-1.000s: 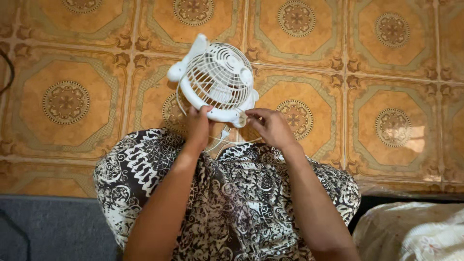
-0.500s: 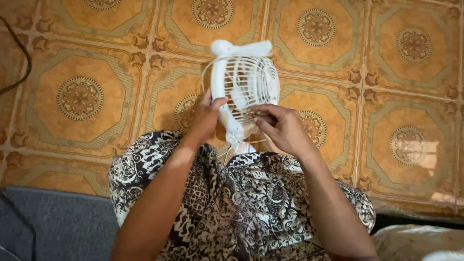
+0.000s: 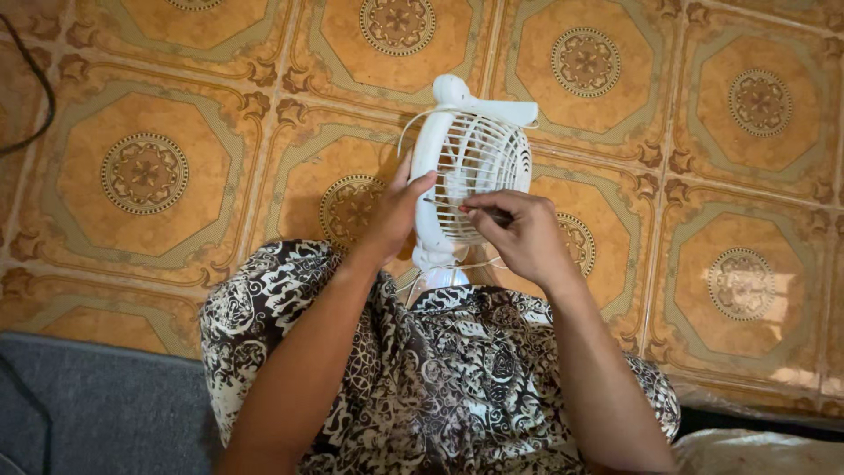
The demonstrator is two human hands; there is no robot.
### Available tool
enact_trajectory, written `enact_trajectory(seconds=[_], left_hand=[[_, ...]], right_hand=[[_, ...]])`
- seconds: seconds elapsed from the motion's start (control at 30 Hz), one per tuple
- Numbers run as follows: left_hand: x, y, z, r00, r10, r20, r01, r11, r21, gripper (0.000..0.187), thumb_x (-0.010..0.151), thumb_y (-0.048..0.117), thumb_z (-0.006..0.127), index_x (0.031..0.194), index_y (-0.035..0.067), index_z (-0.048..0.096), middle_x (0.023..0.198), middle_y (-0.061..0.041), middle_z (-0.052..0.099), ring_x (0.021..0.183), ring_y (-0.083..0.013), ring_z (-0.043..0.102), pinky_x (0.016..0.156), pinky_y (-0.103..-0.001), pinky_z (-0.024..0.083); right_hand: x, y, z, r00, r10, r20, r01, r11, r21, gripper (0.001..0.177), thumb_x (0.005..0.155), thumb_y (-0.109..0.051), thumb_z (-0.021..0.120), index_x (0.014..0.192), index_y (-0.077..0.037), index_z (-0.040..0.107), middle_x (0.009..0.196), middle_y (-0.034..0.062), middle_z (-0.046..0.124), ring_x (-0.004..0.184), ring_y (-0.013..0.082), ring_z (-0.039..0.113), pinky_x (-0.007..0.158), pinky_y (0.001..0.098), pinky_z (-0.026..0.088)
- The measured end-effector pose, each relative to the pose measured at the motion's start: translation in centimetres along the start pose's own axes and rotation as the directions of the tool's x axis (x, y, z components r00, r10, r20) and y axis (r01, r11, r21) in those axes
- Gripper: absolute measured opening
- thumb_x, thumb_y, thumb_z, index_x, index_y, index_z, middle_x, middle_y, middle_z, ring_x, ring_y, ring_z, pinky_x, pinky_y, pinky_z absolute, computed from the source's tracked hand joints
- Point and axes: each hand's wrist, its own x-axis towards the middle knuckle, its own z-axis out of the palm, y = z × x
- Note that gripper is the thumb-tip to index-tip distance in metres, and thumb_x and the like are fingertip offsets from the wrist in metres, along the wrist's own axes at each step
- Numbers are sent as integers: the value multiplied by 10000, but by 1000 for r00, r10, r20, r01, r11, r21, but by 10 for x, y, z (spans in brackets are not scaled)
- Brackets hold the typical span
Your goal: The person assembles a small white electric fan by attaching the front grille, inserting the fan blades, and securing the rear grille with screws. They use a screwdriver to tighten the screws and ensure the fan is fully assembled.
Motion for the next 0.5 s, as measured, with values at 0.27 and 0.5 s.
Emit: enact_trajectory(seconds=[0.27, 0.5], left_hand=[[-4, 6, 7, 998, -63, -24, 64, 997, 41, 700, 988, 322, 575, 1600, 96, 322, 1429, -134, 597, 1230, -196, 601, 1032, -318, 467], [-2, 4, 8, 997, -68, -25, 69, 997, 43, 698, 1006, 340, 527, 1611, 97, 276, 1527, -142, 512, 1343, -220, 529, 1102, -335, 415]], right_hand=[[1, 0, -7, 994, 111, -9, -110, 988, 107, 197, 921, -92, 710, 1091, -23, 781, 948, 79, 807, 791, 84, 699, 726, 258, 580], [0, -9, -16, 995, -96, -2, 95, 992, -83, 197, 918, -84, 717, 1101, -50, 781, 991, 119, 780, 815, 163, 754, 757, 292, 606]])
